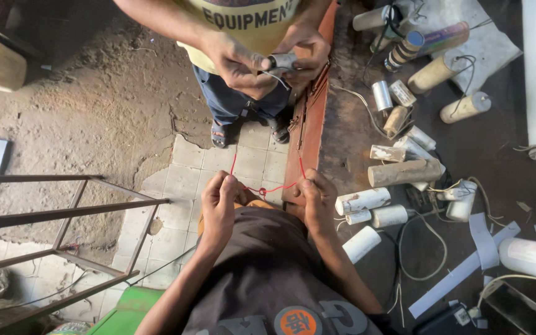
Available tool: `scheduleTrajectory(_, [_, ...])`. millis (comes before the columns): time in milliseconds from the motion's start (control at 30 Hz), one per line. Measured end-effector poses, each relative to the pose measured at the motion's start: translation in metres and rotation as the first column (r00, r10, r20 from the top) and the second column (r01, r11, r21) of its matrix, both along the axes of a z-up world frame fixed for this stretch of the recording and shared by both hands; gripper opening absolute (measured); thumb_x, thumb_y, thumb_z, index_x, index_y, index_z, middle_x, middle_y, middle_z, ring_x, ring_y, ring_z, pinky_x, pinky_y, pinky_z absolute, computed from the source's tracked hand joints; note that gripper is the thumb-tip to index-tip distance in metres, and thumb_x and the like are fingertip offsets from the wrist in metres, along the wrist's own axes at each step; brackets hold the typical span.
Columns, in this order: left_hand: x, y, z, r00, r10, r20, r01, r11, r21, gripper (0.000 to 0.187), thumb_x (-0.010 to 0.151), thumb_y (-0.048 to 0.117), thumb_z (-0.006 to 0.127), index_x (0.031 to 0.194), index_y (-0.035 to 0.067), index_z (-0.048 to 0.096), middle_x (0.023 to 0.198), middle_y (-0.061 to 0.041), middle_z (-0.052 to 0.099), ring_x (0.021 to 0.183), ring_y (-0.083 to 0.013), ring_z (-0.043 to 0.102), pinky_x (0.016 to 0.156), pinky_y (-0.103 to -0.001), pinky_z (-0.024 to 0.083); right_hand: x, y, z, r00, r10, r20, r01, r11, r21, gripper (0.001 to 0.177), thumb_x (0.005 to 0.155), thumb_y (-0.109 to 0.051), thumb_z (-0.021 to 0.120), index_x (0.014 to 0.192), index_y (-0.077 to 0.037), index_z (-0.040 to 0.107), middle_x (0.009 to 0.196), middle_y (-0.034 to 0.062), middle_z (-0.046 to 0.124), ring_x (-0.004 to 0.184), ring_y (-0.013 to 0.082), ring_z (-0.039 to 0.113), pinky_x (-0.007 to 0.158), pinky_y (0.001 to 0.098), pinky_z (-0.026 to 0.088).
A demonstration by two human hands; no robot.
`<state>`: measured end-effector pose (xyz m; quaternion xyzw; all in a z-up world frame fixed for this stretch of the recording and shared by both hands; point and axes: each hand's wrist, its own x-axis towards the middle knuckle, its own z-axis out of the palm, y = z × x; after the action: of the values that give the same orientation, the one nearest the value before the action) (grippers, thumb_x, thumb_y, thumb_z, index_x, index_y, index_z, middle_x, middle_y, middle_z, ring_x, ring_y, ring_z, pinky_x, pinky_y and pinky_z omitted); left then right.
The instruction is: The person holds red wires while another person connects them to cylindrical electrical components. The camera wearer assists by holding the wires steady as the other person attaches them to the components.
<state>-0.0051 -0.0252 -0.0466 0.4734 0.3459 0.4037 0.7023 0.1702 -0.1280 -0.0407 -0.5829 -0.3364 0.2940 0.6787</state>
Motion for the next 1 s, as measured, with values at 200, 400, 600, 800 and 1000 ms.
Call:
scheduleTrajectory(200, [0.009, 0.009, 0.0, 0.999, -0.039, -0.032, 0.039, 0.999, -0.005, 0.032, 0.109, 0.023, 0.051, 0.081, 0.006, 0.053, 0.067, 0.0, 0.055, 0.058, -0.0051, 0.044, 0.053, -0.024, 0.038, 0.016, 0.012, 0.0, 0.999, -0.022, -0.031, 0.027, 0.988, 0.15, 0.029, 0.097, -0.015, 0.052, 0.071, -0.006, 0.044, 0.068, 0.0013, 0.041, 0.063, 0.0112, 0.037, 0.062, 0.0328, 0.046])
scheduleTrajectory(400, [0.02, 0.023, 0.007, 0.999, -0.01, -0.041, 0.015, 0.992, 0.129, 0.031, 0.109, 0.022, 0.052, 0.082, 0.006, 0.054, 0.069, 0.003, 0.052, 0.062, -0.0041, 0.047, 0.056, -0.024, 0.04, 0.028, 0.023, 0.007, 0.988, -0.027, -0.151, 0.055, 0.98, 0.189, 0.026, 0.098, -0.01, 0.05, 0.074, -0.009, 0.038, 0.071, -0.0007, 0.036, 0.066, 0.0108, 0.035, 0.065, 0.0328, 0.044])
scheduleTrajectory(600, [0.023, 0.029, 0.013, 1.0, -0.016, -0.022, 0.018, 0.995, 0.102, 0.031, 0.108, 0.023, 0.054, 0.082, 0.005, 0.055, 0.07, 0.004, 0.051, 0.061, -0.0038, 0.048, 0.056, -0.024, 0.042, 0.03, 0.04, 0.014, 0.999, -0.038, -0.019, 0.04, 0.995, 0.086, 0.026, 0.097, -0.009, 0.047, 0.071, -0.007, 0.042, 0.069, 0.0013, 0.04, 0.065, 0.0112, 0.036, 0.063, 0.0333, 0.046])
scheduleTrajectory(800, [0.023, 0.035, 0.013, 0.99, 0.02, -0.137, -0.006, 0.994, 0.109, 0.032, 0.106, 0.021, 0.057, 0.08, 0.004, 0.052, 0.07, 0.005, 0.044, 0.065, -0.0033, 0.039, 0.055, -0.026, 0.036, 0.029, 0.049, 0.018, 0.997, -0.04, 0.069, 0.042, 0.999, -0.027, 0.028, 0.096, -0.01, 0.049, 0.069, -0.007, 0.041, 0.066, 0.0007, 0.041, 0.062, 0.0123, 0.044, 0.063, 0.0311, 0.045])
scheduleTrajectory(1000, [0.029, 0.052, 0.001, 0.961, 0.087, -0.261, -0.041, 0.983, 0.176, 0.034, 0.103, 0.021, 0.06, 0.076, 0.004, 0.049, 0.065, 0.006, 0.04, 0.064, -0.0032, 0.036, 0.053, -0.027, 0.034, 0.038, 0.062, 0.01, 0.988, -0.051, 0.146, 0.066, 0.993, -0.096, 0.031, 0.097, -0.017, 0.055, 0.07, -0.007, 0.044, 0.065, -0.0001, 0.046, 0.062, 0.0102, 0.051, 0.061, 0.028, 0.042])
